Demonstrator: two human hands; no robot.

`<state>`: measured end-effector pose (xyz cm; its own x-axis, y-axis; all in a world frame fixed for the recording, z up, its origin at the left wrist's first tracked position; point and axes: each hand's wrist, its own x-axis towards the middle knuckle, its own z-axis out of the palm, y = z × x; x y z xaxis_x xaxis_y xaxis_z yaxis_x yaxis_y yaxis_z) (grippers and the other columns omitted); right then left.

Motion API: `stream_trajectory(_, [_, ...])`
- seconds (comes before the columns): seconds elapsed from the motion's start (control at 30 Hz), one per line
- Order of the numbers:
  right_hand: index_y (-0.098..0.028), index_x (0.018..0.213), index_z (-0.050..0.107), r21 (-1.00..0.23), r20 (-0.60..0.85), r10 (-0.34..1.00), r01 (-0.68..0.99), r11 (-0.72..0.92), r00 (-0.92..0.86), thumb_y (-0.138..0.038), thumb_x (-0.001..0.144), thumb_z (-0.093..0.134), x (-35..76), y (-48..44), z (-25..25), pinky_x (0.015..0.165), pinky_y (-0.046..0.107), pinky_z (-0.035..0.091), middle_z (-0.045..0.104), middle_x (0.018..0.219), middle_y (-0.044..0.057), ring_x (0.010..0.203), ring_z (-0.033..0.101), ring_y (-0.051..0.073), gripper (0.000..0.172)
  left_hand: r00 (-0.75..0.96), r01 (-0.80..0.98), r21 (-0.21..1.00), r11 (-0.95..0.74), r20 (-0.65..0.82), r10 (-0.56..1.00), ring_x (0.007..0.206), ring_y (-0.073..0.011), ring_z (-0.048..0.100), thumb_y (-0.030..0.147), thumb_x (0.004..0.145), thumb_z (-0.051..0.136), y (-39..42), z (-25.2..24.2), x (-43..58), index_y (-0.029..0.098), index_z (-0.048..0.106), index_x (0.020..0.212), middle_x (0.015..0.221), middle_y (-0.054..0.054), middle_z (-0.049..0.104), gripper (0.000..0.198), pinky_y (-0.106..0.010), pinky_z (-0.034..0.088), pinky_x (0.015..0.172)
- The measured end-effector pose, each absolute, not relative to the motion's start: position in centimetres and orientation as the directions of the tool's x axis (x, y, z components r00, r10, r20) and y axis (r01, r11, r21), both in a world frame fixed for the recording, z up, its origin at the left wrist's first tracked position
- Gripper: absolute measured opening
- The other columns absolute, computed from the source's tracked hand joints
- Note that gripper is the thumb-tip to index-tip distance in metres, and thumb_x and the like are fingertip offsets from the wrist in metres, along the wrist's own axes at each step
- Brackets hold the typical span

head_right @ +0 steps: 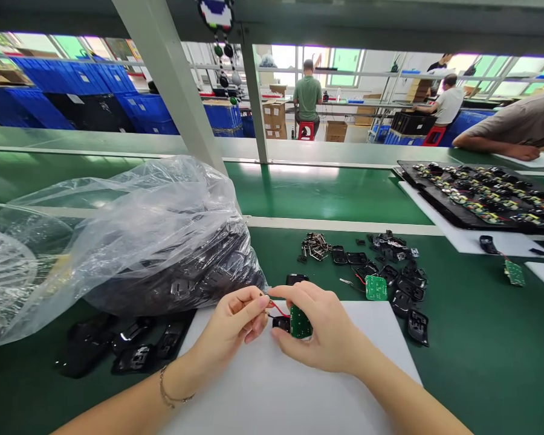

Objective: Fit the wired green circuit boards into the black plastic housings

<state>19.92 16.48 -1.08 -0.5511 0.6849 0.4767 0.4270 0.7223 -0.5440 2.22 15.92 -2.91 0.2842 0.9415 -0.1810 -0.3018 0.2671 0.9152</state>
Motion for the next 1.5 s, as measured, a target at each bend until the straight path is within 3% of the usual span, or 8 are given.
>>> stream_trajectory(0.1, [-0.02,0.1,0.06,-0.545,0.506,0.683,0.418,0.726,-0.527,-0.021,0.09,0.053,20.0,16.6,-1.3,0.056,0.024,0.042,0.062,0.067,-0.002,0.06,0.054,0.012,0.013,0.328,-0.283,0.917,0.28,-0.182,0.927,0.043,-0.0072,0.038,0.05,0.072,0.071,15.8,-3.2,2.7,0.017,0.05,0.06,0.047,0.004,0.048,0.041,-0.02,0.028,0.04])
stream_trajectory(0.3, [-0.02,0.086,0.065,-0.569,0.525,0.702,0.414,0.71,-0.481,-0.019,0.091,0.052,20.8,17.2,-1.5,0.052,0.021,0.041,0.064,0.062,-0.003,0.054,0.054,0.009,0.013,0.384,-0.236,0.921,0.309,-0.204,0.9,0.048,-0.009,0.044,0.049,0.074,0.069,15.8,-3.2,2.7,0.015,0.059,0.07,0.054,0.002,0.052,0.036,-0.021,0.033,0.042])
stream_trajectory(0.47, [-0.022,0.083,0.066,-0.646,0.411,0.761,0.429,0.631,-0.501,-0.017,0.086,0.057,21.9,17.6,-1.1,0.059,0.021,0.047,0.07,0.07,-0.002,0.062,0.063,0.01,0.01,0.391,-0.118,0.959,0.259,-0.195,0.9,0.053,-0.0114,0.05,0.049,0.074,0.068,16.3,-2.8,2.1,0.014,0.063,0.083,0.061,0.0,0.057,0.037,-0.024,0.041,0.048])
stream_trajectory(0.73, [-0.019,0.085,0.06,-0.852,0.246,0.763,0.242,0.465,-0.598,-0.017,0.083,0.062,21.8,17.3,-0.7,0.062,0.019,0.054,0.07,0.077,0.0,0.065,0.067,0.01,0.003,0.374,-0.115,0.977,0.18,-0.125,0.919,0.079,-0.0167,0.059,0.04,0.077,0.068,16.2,-3.0,1.9,0.018,0.062,0.101,0.087,-0.004,0.062,0.033,-0.029,0.049,0.072])
stream_trajectory(0.9, [-0.02,0.087,0.06,-0.796,0.275,0.748,0.293,0.529,-0.603,-0.018,0.084,0.061,21.8,17.4,-0.9,0.062,0.021,0.053,0.07,0.072,-0.002,0.063,0.067,0.011,0.004,0.41,-0.045,0.988,0.145,-0.114,0.905,0.059,-0.0115,0.048,0.042,0.078,0.064,16.1,-2.9,2.1,0.016,0.057,0.066,0.066,0.0,0.055,0.03,-0.025,0.041,0.058])
stream_trajectory(1.13, [-0.021,0.078,0.056,-0.773,0.25,0.724,0.319,0.549,-0.643,-0.016,0.081,0.065,22.0,17.1,-0.8,0.062,0.021,0.051,0.069,0.072,-0.003,0.063,0.064,0.01,0.011,0.377,-0.002,0.993,0.122,-0.113,0.919,0.064,-0.0142,0.05,0.04,0.084,0.055,16.3,-2.9,2.1,0.019,0.057,0.09,0.071,0.001,0.054,0.022,-0.026,0.041,0.062])
stream_trajectory(1.3, [-0.022,0.082,0.057,-0.759,0.241,0.711,0.329,0.562,-0.66,-0.014,0.081,0.064,21.9,17.2,-0.9,0.064,0.021,0.048,0.069,0.073,-0.004,0.067,0.062,0.01,0.01,0.452,0.195,0.965,-0.177,0.072,0.889,0.081,-0.0179,0.048,0.03,0.09,0.046,16.0,-3.0,1.9,0.019,0.054,0.069,0.081,-0.003,0.052,0.025,-0.029,0.038,0.075])
stream_trajectory(1.5, [-0.023,0.081,0.067,-0.685,0.259,0.7,0.384,0.619,-0.666,-0.015,0.086,0.06,22.6,17.8,-1.0,0.054,0.022,0.042,0.068,0.066,-0.004,0.062,0.052,0.012,0.011,0.446,0.31,0.918,-0.248,0.09,0.891,0.092,-0.0193,0.049,0.028,0.091,0.048,15.7,-3.3,1.9,0.02,0.059,0.073,0.094,-0.005,0.051,0.022,-0.03,0.04,0.086])
